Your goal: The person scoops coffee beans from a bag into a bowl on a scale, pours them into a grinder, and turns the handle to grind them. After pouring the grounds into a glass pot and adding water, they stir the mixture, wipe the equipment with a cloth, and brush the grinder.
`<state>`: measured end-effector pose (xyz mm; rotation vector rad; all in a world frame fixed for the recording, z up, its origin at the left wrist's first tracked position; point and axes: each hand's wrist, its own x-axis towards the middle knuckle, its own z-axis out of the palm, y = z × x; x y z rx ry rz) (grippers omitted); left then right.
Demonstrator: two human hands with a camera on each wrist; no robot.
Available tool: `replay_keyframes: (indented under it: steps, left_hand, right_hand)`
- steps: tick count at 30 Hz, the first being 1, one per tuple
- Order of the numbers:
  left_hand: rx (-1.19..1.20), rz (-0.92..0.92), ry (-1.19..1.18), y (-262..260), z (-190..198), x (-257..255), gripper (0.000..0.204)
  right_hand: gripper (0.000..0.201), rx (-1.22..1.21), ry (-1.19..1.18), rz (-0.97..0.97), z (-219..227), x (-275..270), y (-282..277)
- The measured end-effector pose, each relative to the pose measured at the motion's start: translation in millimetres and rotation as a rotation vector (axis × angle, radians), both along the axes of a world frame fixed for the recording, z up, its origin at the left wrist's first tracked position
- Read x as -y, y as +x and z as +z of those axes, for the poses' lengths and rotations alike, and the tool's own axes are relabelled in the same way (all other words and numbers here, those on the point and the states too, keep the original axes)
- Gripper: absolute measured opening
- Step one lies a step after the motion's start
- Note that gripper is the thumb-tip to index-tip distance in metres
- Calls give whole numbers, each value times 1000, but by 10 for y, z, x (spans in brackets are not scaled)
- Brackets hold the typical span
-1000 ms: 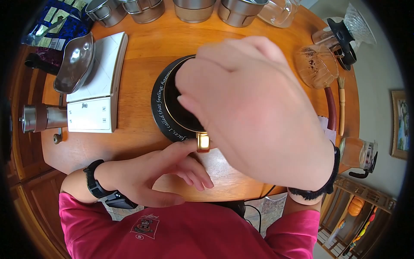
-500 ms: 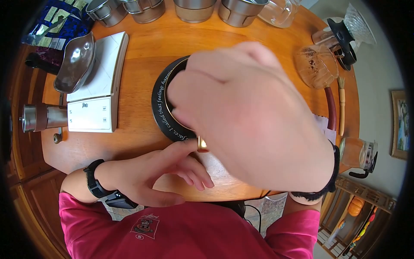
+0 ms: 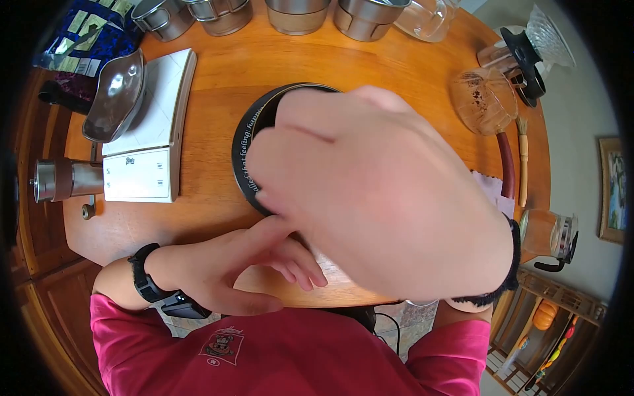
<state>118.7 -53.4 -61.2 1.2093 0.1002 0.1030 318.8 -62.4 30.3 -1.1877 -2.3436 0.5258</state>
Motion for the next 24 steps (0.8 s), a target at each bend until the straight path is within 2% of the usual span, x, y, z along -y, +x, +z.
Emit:
replay_keyframes:
  steps: [2,3,5,8,9,11,13,15,17,18,20,24]
  left_hand:
    - [13,-6,-30,0,7,-10,82]
    - [-25,-34,-35,11,25,-27,82]
    - [-61,-60,-40,14,34,-34,83]
    - [-50,-51,-38,6,26,-23,83]
    - [-29,-33,-28,-3,21,-17,82]
    - [-9,-16,-20,-2,11,-10,81]
    - [-1,10,75,14,2,-3,80]
    - [0,4,61,17,-1,-9,80]
    - [1,-1,47,13,1,-13,80]
    - [-15,-19,20,5,5,-16,82]
    - [-32,-36,-7,4,18,-21,84]
    - [-45,-38,-32,-2,6,-15,84]
  right_hand:
    - [13,174,113,23,-2,-68,54]
    - [13,174,113,23,-8,-72,76]
    - [17,192,171,-119,-26,-72,109]
    - [18,272,80,-70,87,-24,64]
    - [18,272,81,-70,90,-13,55]
    - [19,132,-62,37,91,4,43]
    - [18,74,-93,52,80,13,17]
    - [16,16,-123,68,45,7,7]
    - [14,38,45,37,-29,-30,20]
    - [14,38,45,37,-46,-47,28]
    - [12,211,202,-122,-64,-70,48]
    - [13,252,80,-131,85,-11,53]
